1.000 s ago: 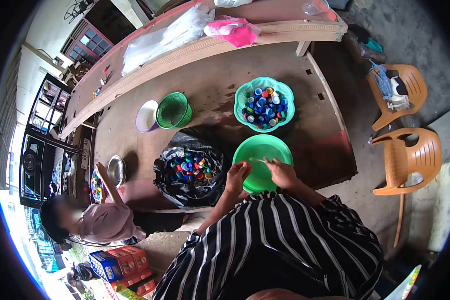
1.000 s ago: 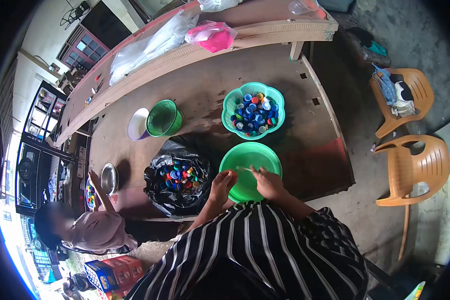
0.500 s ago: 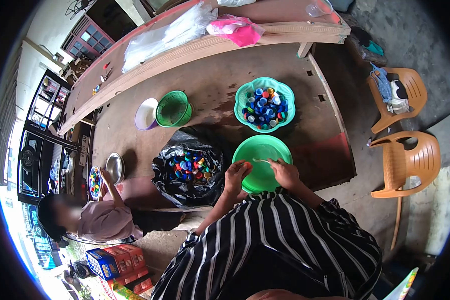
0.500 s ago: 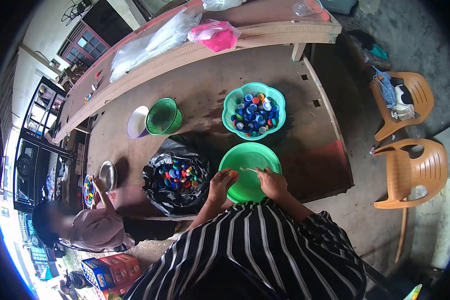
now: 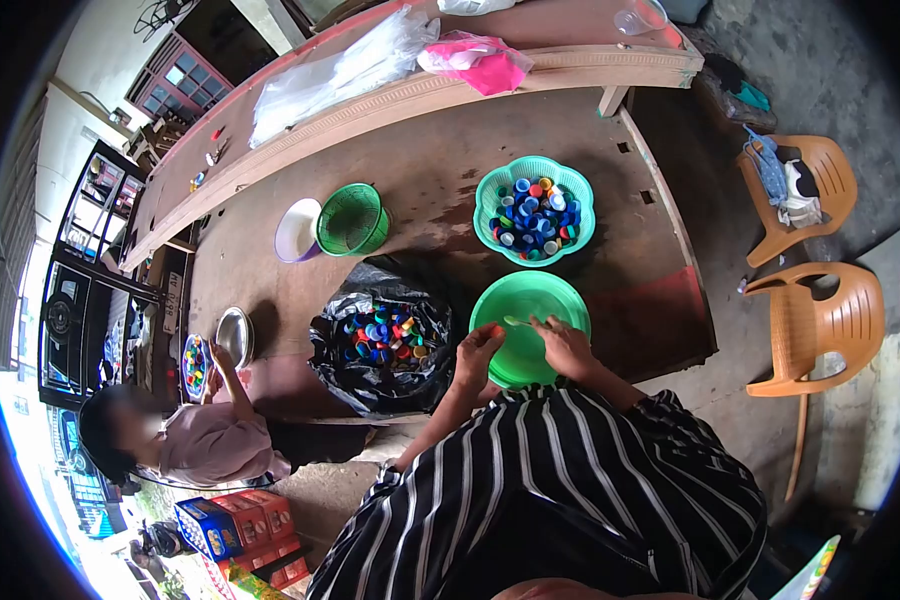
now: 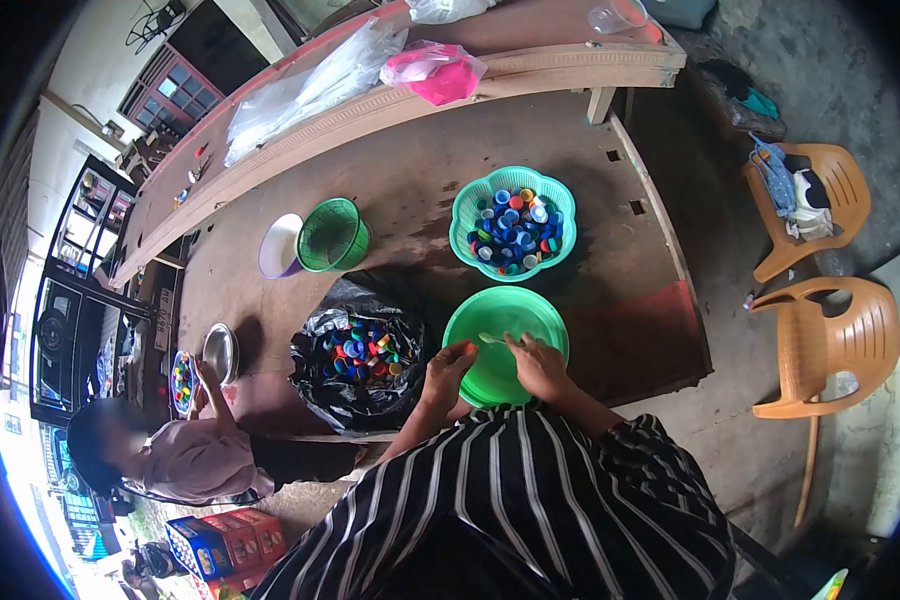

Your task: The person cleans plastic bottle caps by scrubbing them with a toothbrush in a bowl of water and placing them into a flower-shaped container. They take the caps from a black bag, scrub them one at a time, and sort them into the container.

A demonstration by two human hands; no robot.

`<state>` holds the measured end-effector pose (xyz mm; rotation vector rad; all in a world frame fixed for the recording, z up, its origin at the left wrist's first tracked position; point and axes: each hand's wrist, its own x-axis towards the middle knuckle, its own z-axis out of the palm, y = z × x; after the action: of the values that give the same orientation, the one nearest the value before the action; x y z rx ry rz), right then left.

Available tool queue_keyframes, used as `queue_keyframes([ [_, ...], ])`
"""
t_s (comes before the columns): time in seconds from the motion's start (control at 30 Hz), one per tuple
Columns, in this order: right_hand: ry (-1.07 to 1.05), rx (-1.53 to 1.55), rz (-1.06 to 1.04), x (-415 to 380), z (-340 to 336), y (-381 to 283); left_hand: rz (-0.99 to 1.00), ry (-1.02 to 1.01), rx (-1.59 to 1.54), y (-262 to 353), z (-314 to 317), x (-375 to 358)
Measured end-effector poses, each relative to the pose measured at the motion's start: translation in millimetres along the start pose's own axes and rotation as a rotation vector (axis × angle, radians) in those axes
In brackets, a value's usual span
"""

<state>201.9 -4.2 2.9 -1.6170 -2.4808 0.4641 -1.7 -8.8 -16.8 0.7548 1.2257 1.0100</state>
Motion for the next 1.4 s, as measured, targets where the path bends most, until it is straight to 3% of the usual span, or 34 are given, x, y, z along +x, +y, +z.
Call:
queue_keyframes([
  [0.1,0.143,0.21,-0.026,-6.8,-18.9,-14.4,-0.023,0.032,-0.167,-0.1,1.6,-0.2],
  [0.17,0.118,0.399,-0.091,-10.4,-20.7,-19.5,-0.019,-0.083,-0.557,-1.7,0.7,-0.4],
  [0.3,0.031,0.291,0.105,-12.0,-8.0,-10.5,-0.098,-0.202,-0.581,-10.7,-2.0,5.2],
  [0.4,0.154,0.384,-0.06,-13.7,-8.9,-12.1,-0.098,-0.226,-0.599,-4.5,-1.4,4.0],
  [0.5,-0.017,0.31,0.03,-11.5,-5.7,-8.7,-0.093,-0.239,-0.583,-5.5,-1.1,0.8],
  [0.6,0.161,0.324,0.025,-12.8,-9.4,-10.4,-0.147,-0.18,-0.529,-6.8,0.0,2.5],
  [0.73,0.025,0.344,-0.058,-17.6,-8.6,-5.1,-0.124,-0.192,-0.434,-3.5,-0.9,-5.7],
  [0.8,-0.004,0.169,0.116,-16.0,-17.5,0.0,-0.114,-0.152,-0.325,0.9,8.7,-8.9],
  [0.83,-0.005,0.156,0.101,-13.8,-20.1,3.8,-0.1,-0.147,-0.338,2.9,11.2,-6.8],
  [0.93,0.183,0.286,0.145,-14.0,-25.9,13.0,0.082,-0.169,0.265,-2.5,8.3,2.5],
  [0.97,0.176,0.266,0.117,-14.9,-25.0,16.7,0.1,-0.15,0.242,-10.1,4.4,10.0],
  [1.03,0.251,0.255,0.152,-16.1,-18.5,28.1,0.195,-0.206,0.606,2.4,9.9,22.0],
  [1.13,0.197,0.264,0.146,-17.5,-24.4,35.0,0.534,-0.126,0.735,48.8,33.9,44.1],
  [1.23,0.165,0.328,0.116,-18.6,-19.5,40.6,0.753,-0.015,0.561,112.5,66.7,46.5],
  [1.27,0.183,0.304,0.132,-18.6,-21.1,39.4,0.949,0.079,0.689,115.0,70.9,60.6],
  [1.4,0.152,0.329,0.152,-17.0,-31.5,34.2,0.917,0.14,0.604,127.8,69.1,54.4],
])
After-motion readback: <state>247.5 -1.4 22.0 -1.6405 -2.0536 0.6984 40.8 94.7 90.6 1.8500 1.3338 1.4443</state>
